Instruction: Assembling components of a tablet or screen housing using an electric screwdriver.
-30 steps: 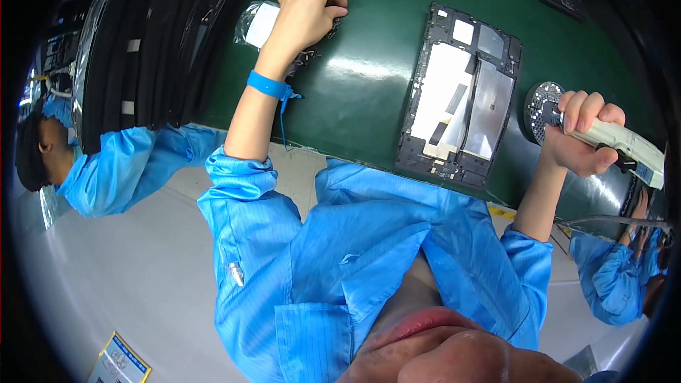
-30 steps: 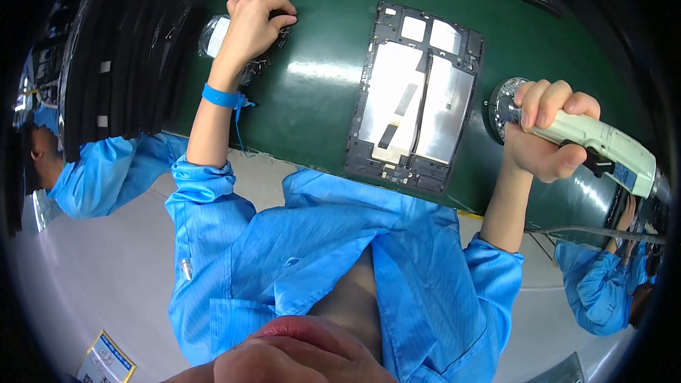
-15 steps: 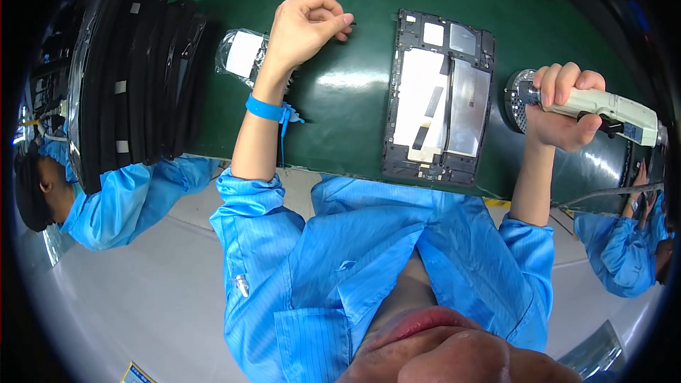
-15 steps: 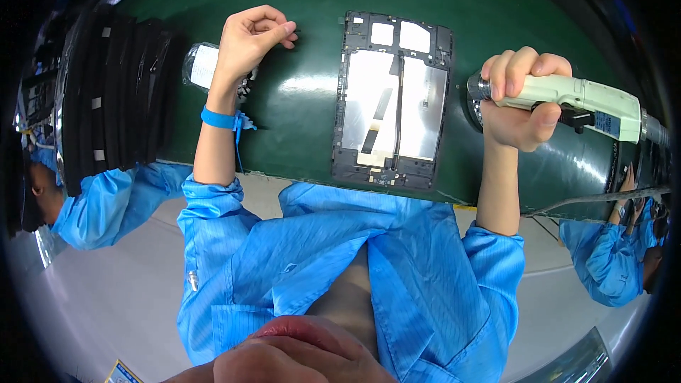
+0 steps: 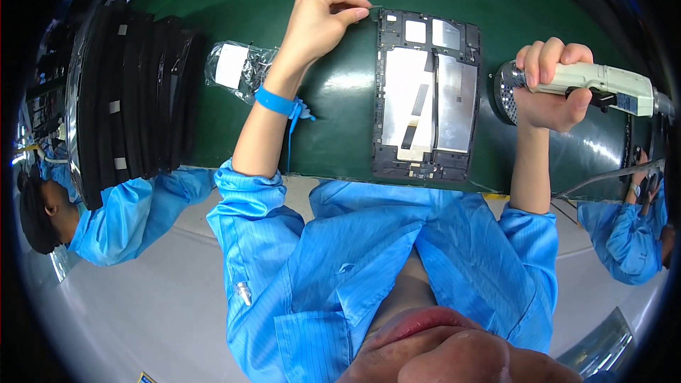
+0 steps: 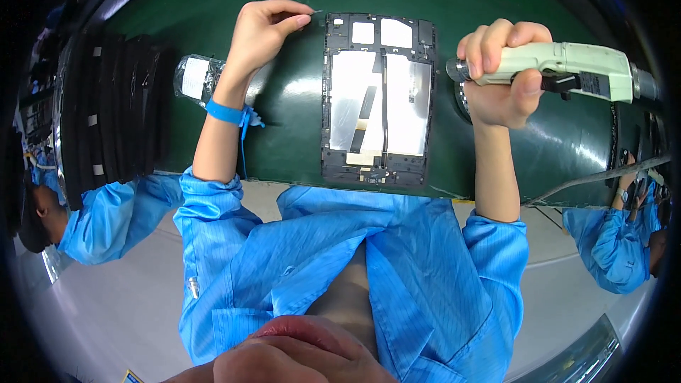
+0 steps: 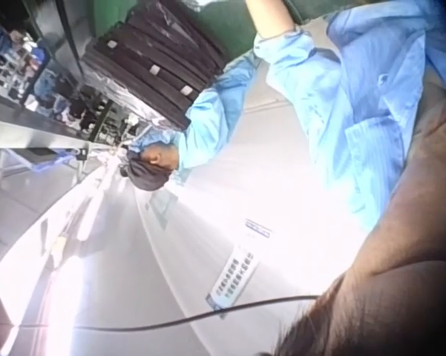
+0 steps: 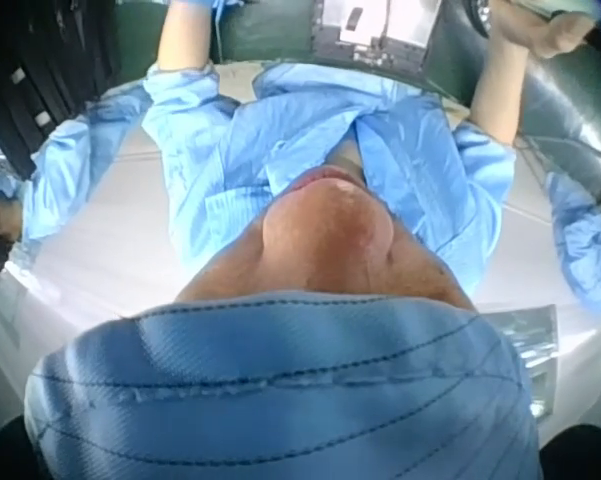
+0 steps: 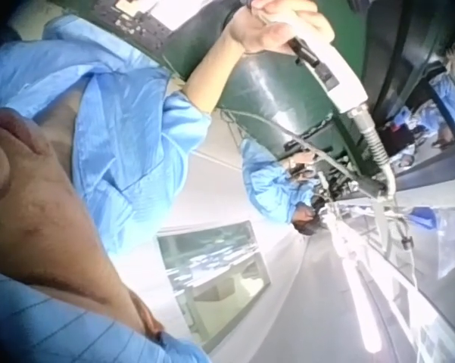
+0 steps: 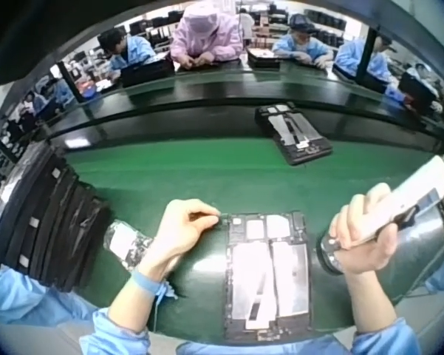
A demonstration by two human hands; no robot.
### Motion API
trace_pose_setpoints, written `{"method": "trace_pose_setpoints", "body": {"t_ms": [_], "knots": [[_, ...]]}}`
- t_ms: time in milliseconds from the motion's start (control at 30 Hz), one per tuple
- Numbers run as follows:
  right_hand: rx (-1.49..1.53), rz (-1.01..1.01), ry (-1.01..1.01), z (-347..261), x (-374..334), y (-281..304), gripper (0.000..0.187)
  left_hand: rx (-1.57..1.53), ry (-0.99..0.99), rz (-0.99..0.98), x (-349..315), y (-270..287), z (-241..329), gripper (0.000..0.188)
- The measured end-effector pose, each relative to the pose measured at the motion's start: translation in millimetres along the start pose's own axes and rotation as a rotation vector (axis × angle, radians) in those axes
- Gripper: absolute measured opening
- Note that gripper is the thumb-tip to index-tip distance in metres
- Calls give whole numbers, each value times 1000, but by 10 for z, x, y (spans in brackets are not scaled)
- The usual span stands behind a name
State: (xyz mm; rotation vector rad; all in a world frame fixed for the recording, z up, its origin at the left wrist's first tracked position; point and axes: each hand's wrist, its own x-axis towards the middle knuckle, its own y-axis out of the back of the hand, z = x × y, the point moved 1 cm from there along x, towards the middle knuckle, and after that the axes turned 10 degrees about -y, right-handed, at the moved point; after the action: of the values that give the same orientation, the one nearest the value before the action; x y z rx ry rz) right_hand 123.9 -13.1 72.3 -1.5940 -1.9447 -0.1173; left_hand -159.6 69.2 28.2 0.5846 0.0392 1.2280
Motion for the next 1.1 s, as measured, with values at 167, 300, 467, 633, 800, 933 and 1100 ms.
{"method": "trace_pose_setpoints", "body": {"t_ms": [167, 300, 467, 633, 800, 933, 1100], "knots": [[-20, 2, 9, 11, 16, -39, 43, 54, 0, -76, 159, -192, -45, 15], [-28, 7, 19, 7, 23, -16, 43, 142, -37, -82, 185, -233, -37, 14], [-14, -11, 10, 23, 55, -7, 42, 149, -60, -91, 221, -212, 8, 11], [-21, -29, -9, 69, 119, -116, 42, 211, -154, -109, 223, -178, -57, 11], [73, -40, -22, 239, 238, -278, 39, -186, 144, -117, 101, -222, -194, 9], [146, -96, 48, 596, 475, -502, 35, -252, 228, -131, 15, -193, -231, 7], [276, 41, -91, 909, 565, -918, 51, -365, 211, -113, 1, -264, -340, 7]]}}
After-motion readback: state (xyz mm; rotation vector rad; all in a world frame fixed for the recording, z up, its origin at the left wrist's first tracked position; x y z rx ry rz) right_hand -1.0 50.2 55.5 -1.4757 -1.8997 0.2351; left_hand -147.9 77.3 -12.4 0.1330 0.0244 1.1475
